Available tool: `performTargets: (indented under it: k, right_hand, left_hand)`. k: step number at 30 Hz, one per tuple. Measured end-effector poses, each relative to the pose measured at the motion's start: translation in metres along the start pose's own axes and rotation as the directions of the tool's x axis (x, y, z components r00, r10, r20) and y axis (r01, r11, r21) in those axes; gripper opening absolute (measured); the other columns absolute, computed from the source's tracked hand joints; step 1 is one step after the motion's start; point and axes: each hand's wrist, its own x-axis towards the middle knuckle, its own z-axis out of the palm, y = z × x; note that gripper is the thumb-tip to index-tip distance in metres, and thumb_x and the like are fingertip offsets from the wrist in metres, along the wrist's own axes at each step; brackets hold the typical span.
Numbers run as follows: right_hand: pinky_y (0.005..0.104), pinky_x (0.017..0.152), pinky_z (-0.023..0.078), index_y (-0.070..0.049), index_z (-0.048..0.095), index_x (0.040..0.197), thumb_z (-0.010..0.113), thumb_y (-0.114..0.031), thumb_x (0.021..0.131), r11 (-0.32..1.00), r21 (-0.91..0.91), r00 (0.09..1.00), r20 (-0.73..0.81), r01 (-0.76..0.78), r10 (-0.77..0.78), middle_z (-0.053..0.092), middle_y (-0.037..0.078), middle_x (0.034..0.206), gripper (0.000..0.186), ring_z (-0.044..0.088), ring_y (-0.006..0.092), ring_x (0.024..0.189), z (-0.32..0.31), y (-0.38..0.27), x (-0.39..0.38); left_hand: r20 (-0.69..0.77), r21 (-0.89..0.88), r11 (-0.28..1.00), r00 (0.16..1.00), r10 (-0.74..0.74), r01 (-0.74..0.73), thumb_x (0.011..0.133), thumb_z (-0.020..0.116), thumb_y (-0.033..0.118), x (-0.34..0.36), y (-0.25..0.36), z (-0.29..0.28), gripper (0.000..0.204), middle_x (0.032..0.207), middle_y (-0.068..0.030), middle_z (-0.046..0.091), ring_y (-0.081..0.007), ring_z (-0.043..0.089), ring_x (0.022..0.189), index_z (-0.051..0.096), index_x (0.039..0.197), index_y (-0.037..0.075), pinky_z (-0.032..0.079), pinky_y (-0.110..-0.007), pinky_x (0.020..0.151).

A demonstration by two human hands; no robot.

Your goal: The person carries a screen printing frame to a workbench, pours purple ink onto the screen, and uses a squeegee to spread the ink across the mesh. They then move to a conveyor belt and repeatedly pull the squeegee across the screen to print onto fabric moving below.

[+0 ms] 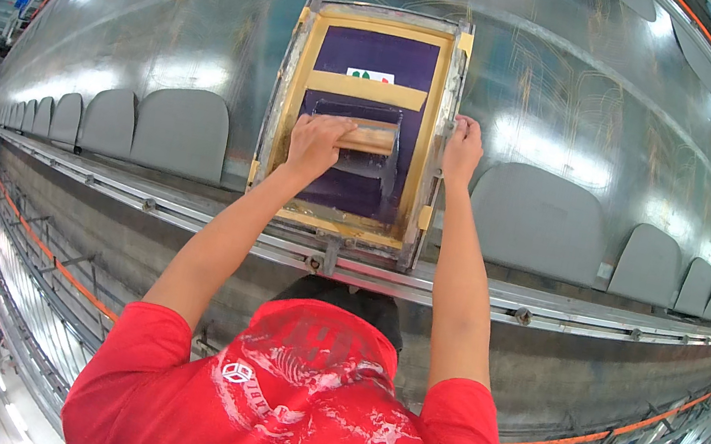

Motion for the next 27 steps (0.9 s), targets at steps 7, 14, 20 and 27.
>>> performTargets:
  k: [7,14,20,27]
  right_hand:
    - [0.0394,0.080,0.048,-0.006,0.067,0.110,0.049,-0.025,0.102,1.000,0.012,0.999,-0.033,-0.006,0.006,0.070,0.015,0.094,0.027,0.066,0.0299,0.086,0.000,-0.001,0.006]
    - [0.0400,0.081,0.048,-0.005,0.066,0.110,0.049,-0.025,0.102,1.000,0.023,1.000,0.008,0.008,-0.008,0.070,0.016,0.094,0.028,0.066,0.0300,0.087,0.006,0.002,0.004]
    - [0.0375,0.088,0.048,-0.006,0.067,0.111,0.050,-0.025,0.101,0.997,0.074,0.998,0.055,-0.017,0.013,0.070,0.015,0.105,0.028,0.065,0.0306,0.099,0.012,0.017,0.015]
    - [0.0354,0.078,0.048,-0.006,0.069,0.110,0.053,-0.027,0.101,0.999,0.010,0.999,0.004,0.044,-0.044,0.069,0.010,0.093,0.028,0.062,0.0228,0.084,-0.002,0.018,0.029]
  left_hand:
    - [0.035,-0.005,0.998,0.998,0.058,-0.058,0.074,0.063,-0.002,-0.055,0.012,-0.011,0.037,0.108,-0.0006,0.073,-0.0192,0.065,0.103,0.073,0.106,0.015,0.041,-0.037,0.084]
    - [0.013,-0.016,1.000,1.000,-0.022,0.022,0.073,0.060,-0.004,0.023,-0.008,0.003,0.038,0.103,0.0006,0.073,-0.0197,0.066,0.099,0.074,0.102,0.015,0.041,-0.039,0.083]
    - [0.077,0.075,0.996,0.996,0.032,-0.038,0.071,0.062,0.001,-0.079,0.019,-0.009,0.042,0.112,-0.0006,0.070,-0.0171,0.063,0.104,0.070,0.109,0.015,0.040,-0.040,0.085]
    - [0.020,-0.070,0.995,0.997,0.072,-0.071,0.079,0.059,0.005,-0.123,0.025,-0.020,0.040,0.124,-0.0013,0.066,-0.0187,0.058,0.117,0.066,0.117,0.015,0.040,-0.041,0.095]
